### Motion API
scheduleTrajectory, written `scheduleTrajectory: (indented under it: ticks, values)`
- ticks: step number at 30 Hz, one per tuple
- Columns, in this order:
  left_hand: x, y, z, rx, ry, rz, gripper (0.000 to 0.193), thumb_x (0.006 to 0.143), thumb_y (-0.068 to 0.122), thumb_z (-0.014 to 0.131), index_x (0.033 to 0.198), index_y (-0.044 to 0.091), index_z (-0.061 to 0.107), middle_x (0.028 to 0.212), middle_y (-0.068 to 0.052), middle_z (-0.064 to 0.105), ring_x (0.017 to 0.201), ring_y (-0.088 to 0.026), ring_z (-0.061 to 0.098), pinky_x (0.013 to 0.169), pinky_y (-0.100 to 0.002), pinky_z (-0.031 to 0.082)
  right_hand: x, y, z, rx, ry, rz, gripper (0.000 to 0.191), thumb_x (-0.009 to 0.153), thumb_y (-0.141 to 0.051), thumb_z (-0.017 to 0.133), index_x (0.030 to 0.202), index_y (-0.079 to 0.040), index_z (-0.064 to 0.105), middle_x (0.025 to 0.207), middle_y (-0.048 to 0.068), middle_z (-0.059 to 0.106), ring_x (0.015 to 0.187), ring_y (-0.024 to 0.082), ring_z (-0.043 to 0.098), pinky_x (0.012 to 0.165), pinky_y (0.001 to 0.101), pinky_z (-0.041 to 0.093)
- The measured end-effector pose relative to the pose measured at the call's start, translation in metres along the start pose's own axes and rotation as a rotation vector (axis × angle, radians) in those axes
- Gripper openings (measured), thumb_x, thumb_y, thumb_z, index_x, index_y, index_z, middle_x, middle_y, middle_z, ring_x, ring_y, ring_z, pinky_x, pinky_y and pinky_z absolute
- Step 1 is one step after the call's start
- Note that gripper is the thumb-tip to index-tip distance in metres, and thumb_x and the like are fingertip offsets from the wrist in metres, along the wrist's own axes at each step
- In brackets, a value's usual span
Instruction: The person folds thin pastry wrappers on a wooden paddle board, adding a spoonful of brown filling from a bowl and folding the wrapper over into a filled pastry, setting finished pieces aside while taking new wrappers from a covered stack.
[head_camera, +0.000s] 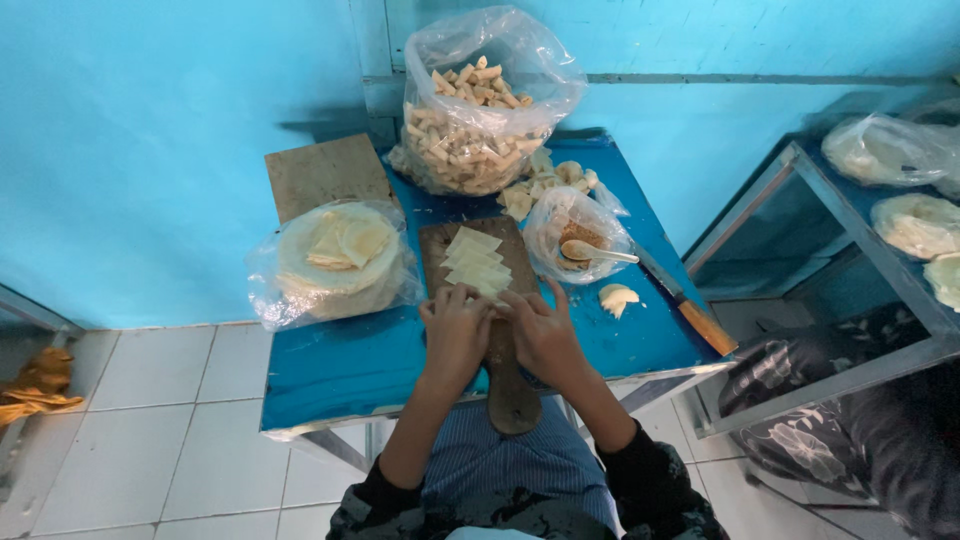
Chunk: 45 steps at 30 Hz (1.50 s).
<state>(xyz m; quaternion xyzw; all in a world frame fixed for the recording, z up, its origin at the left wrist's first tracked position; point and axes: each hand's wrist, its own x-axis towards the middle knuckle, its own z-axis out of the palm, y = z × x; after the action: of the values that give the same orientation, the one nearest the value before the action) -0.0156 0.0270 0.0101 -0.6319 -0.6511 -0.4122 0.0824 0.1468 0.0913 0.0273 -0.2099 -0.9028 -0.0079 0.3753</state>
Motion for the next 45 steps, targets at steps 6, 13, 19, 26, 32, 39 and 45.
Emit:
scheduleTrajectory:
  ticks: [6, 13, 19, 26, 32, 39, 45]
  values:
    - [-0.003, 0.002, -0.007, 0.028, -0.052, -0.131, 0.023, 0.079, 0.022, 0.077, 0.098, 0.008, 0.071, 0.107, -0.009, 0.063, 0.114, -0.032, 0.054, 0.095, -0.054, 0.033, 0.008, -0.010, -0.011, -0.030, -0.105, 0.031, 0.060, 0.079, 0.004, 0.064, 0.137, -0.005, 0.052, 0.107, 0.004, 0.072, 0.115, 0.027, 0.064, 0.117, 0.0706, 0.023]
    - [-0.006, 0.006, -0.011, 0.045, -0.023, -0.015, 0.011, 0.084, 0.017, 0.072, 0.093, 0.010, 0.072, 0.109, -0.008, 0.063, 0.114, -0.029, 0.055, 0.098, -0.055, 0.032, 0.009, -0.013, -0.019, -0.029, -0.149, 0.028, 0.064, 0.075, 0.004, 0.063, 0.137, -0.004, 0.049, 0.115, 0.007, 0.072, 0.118, 0.029, 0.062, 0.116, 0.0714, 0.021]
    - [-0.009, 0.009, -0.017, 0.034, -0.013, -0.010, 0.012, 0.085, 0.016, 0.072, 0.094, 0.009, 0.072, 0.108, -0.007, 0.063, 0.113, -0.029, 0.055, 0.099, -0.054, 0.032, 0.005, -0.019, -0.016, -0.066, -0.180, 0.099, 0.063, 0.081, 0.005, 0.061, 0.142, -0.006, 0.046, 0.117, 0.006, 0.070, 0.125, 0.030, 0.060, 0.117, 0.0752, 0.014]
    - [-0.010, 0.008, -0.014, 0.053, 0.014, 0.006, 0.013, 0.087, 0.014, 0.070, 0.097, 0.006, 0.073, 0.108, -0.008, 0.065, 0.112, -0.028, 0.056, 0.099, -0.054, 0.033, 0.015, -0.014, -0.011, -0.077, -0.298, 0.139, 0.074, 0.081, 0.005, 0.060, 0.149, -0.010, 0.038, 0.123, 0.010, 0.068, 0.130, 0.030, 0.055, 0.113, 0.0789, 0.012]
    - [-0.010, 0.007, -0.012, 0.048, 0.001, -0.017, 0.012, 0.089, 0.017, 0.070, 0.096, 0.007, 0.073, 0.108, -0.009, 0.065, 0.112, -0.029, 0.056, 0.099, -0.054, 0.033, 0.023, -0.004, -0.014, -0.025, -0.326, 0.131, 0.073, 0.082, 0.002, 0.063, 0.149, -0.011, 0.036, 0.128, 0.014, 0.064, 0.131, 0.033, 0.054, 0.111, 0.0787, 0.011]
    - [-0.009, 0.004, -0.010, 0.028, 0.099, -0.047, 0.017, 0.090, 0.022, 0.067, 0.100, 0.009, 0.073, 0.118, -0.011, 0.065, 0.115, -0.030, 0.055, 0.099, -0.054, 0.033, 0.009, -0.002, -0.018, 0.089, -0.202, 0.139, 0.065, 0.083, 0.002, 0.064, 0.144, -0.010, 0.045, 0.126, 0.007, 0.067, 0.125, 0.030, 0.060, 0.119, 0.0722, 0.017]
    - [-0.004, 0.009, -0.003, 0.002, -0.018, -0.033, 0.020, 0.090, 0.022, 0.067, 0.104, 0.009, 0.074, 0.114, -0.011, 0.064, 0.113, -0.032, 0.054, 0.097, -0.053, 0.033, -0.002, 0.003, -0.013, 0.122, -0.114, 0.190, 0.062, 0.079, 0.003, 0.067, 0.137, -0.010, 0.053, 0.132, 0.009, 0.064, 0.127, 0.031, 0.059, 0.118, 0.0689, 0.018]
